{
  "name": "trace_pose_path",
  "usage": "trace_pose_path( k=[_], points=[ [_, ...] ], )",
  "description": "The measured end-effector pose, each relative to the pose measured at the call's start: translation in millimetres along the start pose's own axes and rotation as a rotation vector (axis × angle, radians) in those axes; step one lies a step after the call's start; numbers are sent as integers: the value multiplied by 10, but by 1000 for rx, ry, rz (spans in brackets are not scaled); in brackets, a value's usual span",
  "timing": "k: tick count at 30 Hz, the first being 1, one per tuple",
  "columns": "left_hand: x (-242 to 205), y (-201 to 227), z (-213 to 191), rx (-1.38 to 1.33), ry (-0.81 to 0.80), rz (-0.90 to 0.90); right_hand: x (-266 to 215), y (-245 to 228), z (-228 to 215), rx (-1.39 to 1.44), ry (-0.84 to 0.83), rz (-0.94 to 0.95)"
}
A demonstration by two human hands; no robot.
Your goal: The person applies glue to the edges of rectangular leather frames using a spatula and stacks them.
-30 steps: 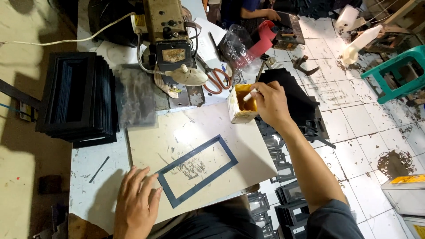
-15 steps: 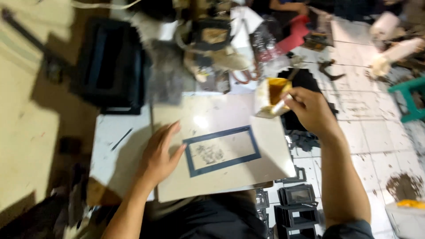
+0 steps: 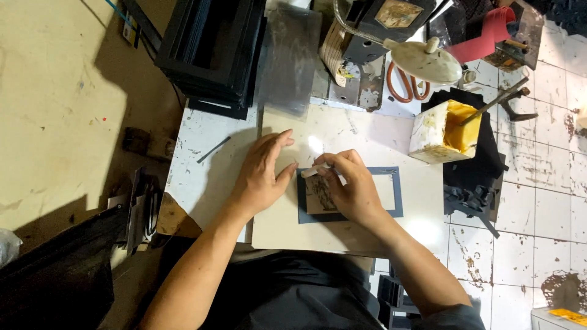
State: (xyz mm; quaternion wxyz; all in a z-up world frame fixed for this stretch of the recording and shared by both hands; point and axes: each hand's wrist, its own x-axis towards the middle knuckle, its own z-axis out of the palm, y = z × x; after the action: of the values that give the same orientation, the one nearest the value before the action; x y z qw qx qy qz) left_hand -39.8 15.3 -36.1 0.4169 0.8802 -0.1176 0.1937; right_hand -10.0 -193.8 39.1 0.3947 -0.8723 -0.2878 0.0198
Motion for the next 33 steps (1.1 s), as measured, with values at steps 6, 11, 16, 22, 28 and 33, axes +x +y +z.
trace_pose_path(
  k=[6, 11, 16, 22, 28, 33],
  points=[
    [7, -13, 12, -18, -14, -18, 28, 48, 85, -37, -19, 42],
    [-3, -35, 30, -15, -18, -3, 5, 64, 89, -101, 1, -39],
    [16, 18, -23, -15, -10, -5, -125, 43, 71, -160, -17, -90],
    [4, 20, -4, -22, -36, -33, -340, -23, 72, -233, -40, -192],
    [-5, 29, -25, -16, -18, -6, -551, -74, 46, -296, -65, -350],
    [9, 55, -40, -12, -14, 4, -641, -138, -13, -320, -118, -420]
  ],
)
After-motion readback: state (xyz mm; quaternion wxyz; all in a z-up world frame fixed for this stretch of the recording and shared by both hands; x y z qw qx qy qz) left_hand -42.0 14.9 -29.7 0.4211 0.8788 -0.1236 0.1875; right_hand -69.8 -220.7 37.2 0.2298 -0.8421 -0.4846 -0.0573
